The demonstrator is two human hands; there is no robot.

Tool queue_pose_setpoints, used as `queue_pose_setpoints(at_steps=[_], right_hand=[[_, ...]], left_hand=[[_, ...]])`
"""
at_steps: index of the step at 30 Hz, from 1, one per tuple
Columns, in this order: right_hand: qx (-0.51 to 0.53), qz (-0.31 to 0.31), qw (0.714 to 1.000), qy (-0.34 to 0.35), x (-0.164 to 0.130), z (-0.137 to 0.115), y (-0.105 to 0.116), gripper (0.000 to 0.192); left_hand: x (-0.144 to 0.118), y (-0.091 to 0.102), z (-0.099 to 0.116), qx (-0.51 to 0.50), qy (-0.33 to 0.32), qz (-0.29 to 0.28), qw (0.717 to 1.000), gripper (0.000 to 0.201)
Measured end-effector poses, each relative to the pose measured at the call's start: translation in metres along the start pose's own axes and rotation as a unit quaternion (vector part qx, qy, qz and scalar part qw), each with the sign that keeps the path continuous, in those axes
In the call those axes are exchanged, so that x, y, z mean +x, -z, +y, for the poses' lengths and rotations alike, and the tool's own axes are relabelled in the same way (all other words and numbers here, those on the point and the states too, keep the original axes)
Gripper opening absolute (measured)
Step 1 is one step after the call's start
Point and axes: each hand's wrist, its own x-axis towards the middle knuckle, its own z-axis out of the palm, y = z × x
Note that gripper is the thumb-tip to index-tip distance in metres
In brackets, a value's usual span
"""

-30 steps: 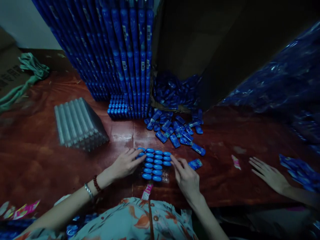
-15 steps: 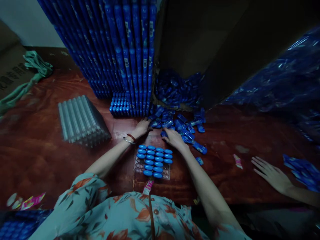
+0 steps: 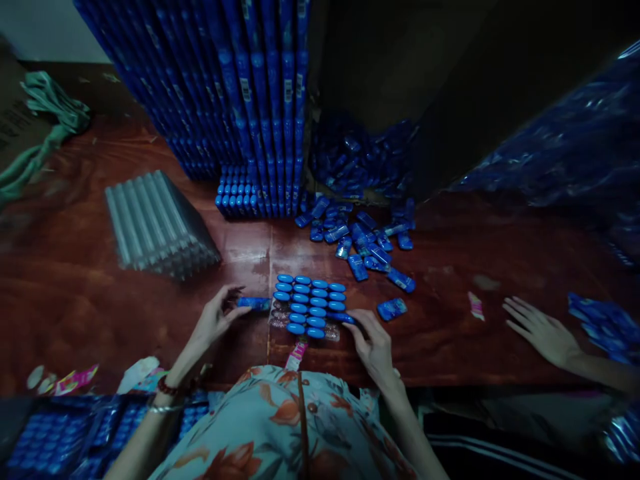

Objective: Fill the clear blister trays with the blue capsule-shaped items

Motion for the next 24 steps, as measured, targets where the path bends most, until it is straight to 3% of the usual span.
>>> queue_pose_setpoints(at_steps=[2, 4, 8, 11, 13, 16, 20, 24], right_hand=[[-0.076, -0.036, 0.994, 0.068, -0.001, -0.001, -0.005, 0.022], [-0.164, -0.084, 0.976, 0.117, 0.002, -0.005, -0.003, 0.030], [-0.320, -0.187, 0.915, 0.162, 0.013, -0.020, 0.004, 0.036], [-0.361, -0.260, 0.877, 0.182, 0.024, -0.027, 0.002, 0.036], [-0.371, -0.288, 0.860, 0.199, 0.029, -0.028, -0.002, 0.035], [-0.394, -0.261, 0.858, 0.203, 0.029, -0.028, -0.007, 0.038], [-0.409, -0.144, 0.883, 0.181, 0.016, -0.030, -0.013, 0.044], [-0.348, -0.057, 0.930, 0.099, 0.016, -0.028, -0.006, 0.049]], left_hand=[[-0.013, -0.009, 0.009, -0.019, 0.024, 0.022, 0.999, 0.041], [-0.020, -0.019, 0.016, 0.006, -0.009, 0.038, 0.999, 0.032], [-0.023, -0.038, 0.020, 0.100, -0.187, 0.050, 0.976, 0.020], [-0.017, -0.043, 0.019, 0.191, -0.306, 0.008, 0.933, 0.026], [-0.012, -0.042, 0.018, 0.258, -0.352, -0.024, 0.899, 0.030], [-0.007, -0.041, 0.020, 0.331, -0.392, -0.077, 0.855, 0.030], [-0.009, -0.049, 0.016, 0.370, -0.404, -0.132, 0.826, 0.032], [-0.006, -0.050, 0.013, 0.384, -0.430, -0.084, 0.813, 0.042]])
